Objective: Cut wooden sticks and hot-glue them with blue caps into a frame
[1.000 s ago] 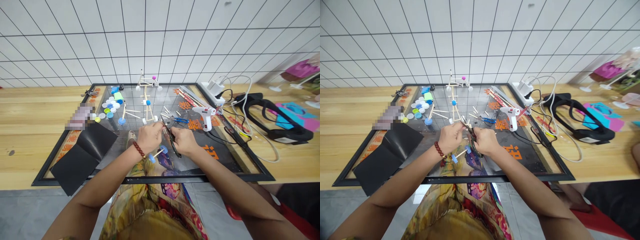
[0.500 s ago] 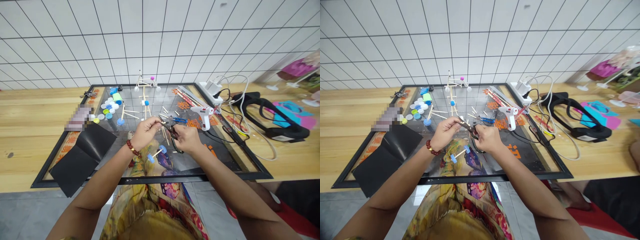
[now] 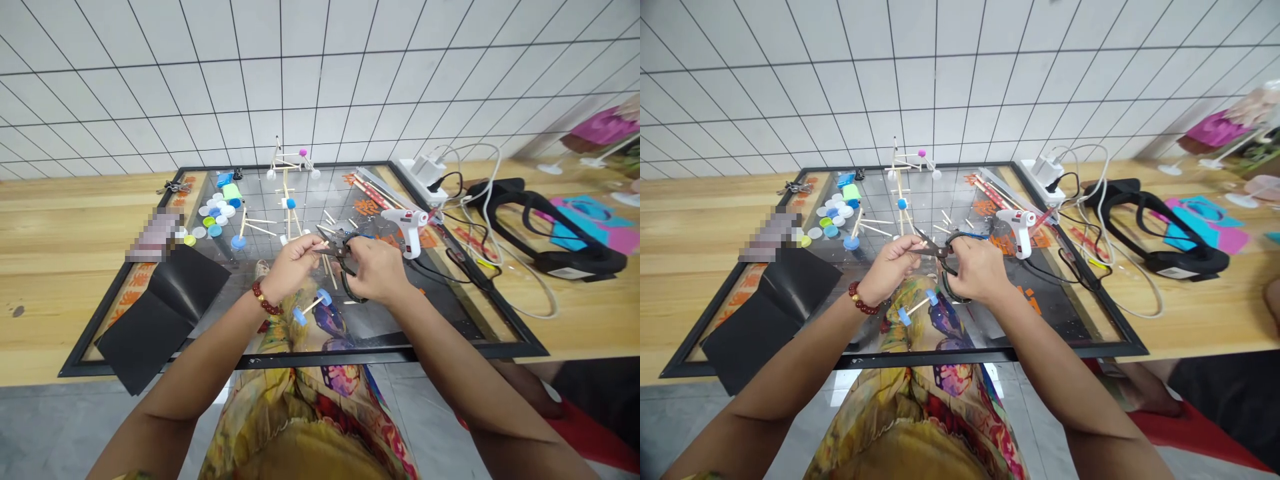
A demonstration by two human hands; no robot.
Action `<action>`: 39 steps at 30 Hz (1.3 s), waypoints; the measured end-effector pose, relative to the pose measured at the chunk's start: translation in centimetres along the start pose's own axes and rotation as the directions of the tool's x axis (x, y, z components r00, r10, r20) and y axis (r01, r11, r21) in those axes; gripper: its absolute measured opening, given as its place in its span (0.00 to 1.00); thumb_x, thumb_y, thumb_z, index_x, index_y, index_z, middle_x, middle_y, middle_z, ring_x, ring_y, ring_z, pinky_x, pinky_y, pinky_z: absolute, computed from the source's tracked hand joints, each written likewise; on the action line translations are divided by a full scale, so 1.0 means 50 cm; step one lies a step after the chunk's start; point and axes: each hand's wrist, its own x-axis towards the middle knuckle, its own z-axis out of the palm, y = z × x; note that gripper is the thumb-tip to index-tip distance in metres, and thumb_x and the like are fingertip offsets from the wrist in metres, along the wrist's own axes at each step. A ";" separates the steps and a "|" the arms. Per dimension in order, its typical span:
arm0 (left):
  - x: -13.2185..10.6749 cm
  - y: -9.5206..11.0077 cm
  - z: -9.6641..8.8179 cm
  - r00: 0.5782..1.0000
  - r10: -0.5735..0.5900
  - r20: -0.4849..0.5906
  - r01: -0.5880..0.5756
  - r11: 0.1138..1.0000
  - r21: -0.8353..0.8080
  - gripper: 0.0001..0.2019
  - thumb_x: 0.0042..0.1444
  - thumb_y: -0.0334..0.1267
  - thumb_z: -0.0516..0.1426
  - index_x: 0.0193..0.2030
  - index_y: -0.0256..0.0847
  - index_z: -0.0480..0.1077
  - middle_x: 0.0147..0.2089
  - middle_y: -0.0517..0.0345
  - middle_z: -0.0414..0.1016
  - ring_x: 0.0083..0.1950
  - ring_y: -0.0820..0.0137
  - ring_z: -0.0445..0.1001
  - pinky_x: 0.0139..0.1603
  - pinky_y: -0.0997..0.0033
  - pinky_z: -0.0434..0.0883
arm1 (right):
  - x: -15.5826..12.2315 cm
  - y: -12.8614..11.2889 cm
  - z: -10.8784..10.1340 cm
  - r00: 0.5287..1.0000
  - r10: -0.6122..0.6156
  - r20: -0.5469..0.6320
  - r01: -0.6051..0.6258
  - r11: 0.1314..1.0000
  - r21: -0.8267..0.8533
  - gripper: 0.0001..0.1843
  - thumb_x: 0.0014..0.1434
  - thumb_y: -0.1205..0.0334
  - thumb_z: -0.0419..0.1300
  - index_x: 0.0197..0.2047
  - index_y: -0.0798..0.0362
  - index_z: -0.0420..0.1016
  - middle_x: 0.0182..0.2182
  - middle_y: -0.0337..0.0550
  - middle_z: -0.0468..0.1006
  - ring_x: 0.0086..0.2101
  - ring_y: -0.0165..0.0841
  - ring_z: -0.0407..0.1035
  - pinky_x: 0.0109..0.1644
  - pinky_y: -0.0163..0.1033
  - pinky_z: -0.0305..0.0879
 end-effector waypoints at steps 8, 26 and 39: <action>0.005 -0.003 -0.016 0.997 0.071 0.019 -0.073 0.984 0.160 0.08 0.57 0.41 0.55 0.33 0.39 0.67 0.25 0.64 0.59 0.27 0.75 0.57 0.31 0.74 0.57 | 0.001 -0.003 -0.001 0.990 0.065 0.127 -0.081 0.989 0.124 0.13 0.53 0.50 0.54 0.28 0.51 0.64 0.23 0.42 0.71 0.26 0.33 0.63 0.30 0.37 0.46; -0.013 0.000 -0.009 0.965 0.261 -0.042 -0.194 0.808 0.556 0.09 0.63 0.37 0.51 0.38 0.40 0.72 0.29 0.61 0.70 0.30 0.73 0.67 0.35 0.75 0.61 | -0.006 -0.023 0.002 0.976 0.072 0.208 -0.129 0.953 0.274 0.18 0.58 0.46 0.52 0.25 0.51 0.62 0.18 0.37 0.65 0.21 0.28 0.54 0.27 0.35 0.44; -0.007 0.004 -0.025 0.977 0.163 -0.134 -0.049 0.792 0.609 0.11 0.64 0.44 0.50 0.36 0.41 0.68 0.23 0.65 0.61 0.26 0.73 0.60 0.31 0.74 0.54 | -0.009 -0.012 0.029 0.964 0.076 0.253 -0.206 0.816 0.540 0.28 0.57 0.39 0.54 0.19 0.50 0.54 0.15 0.31 0.52 0.19 0.24 0.49 0.24 0.33 0.45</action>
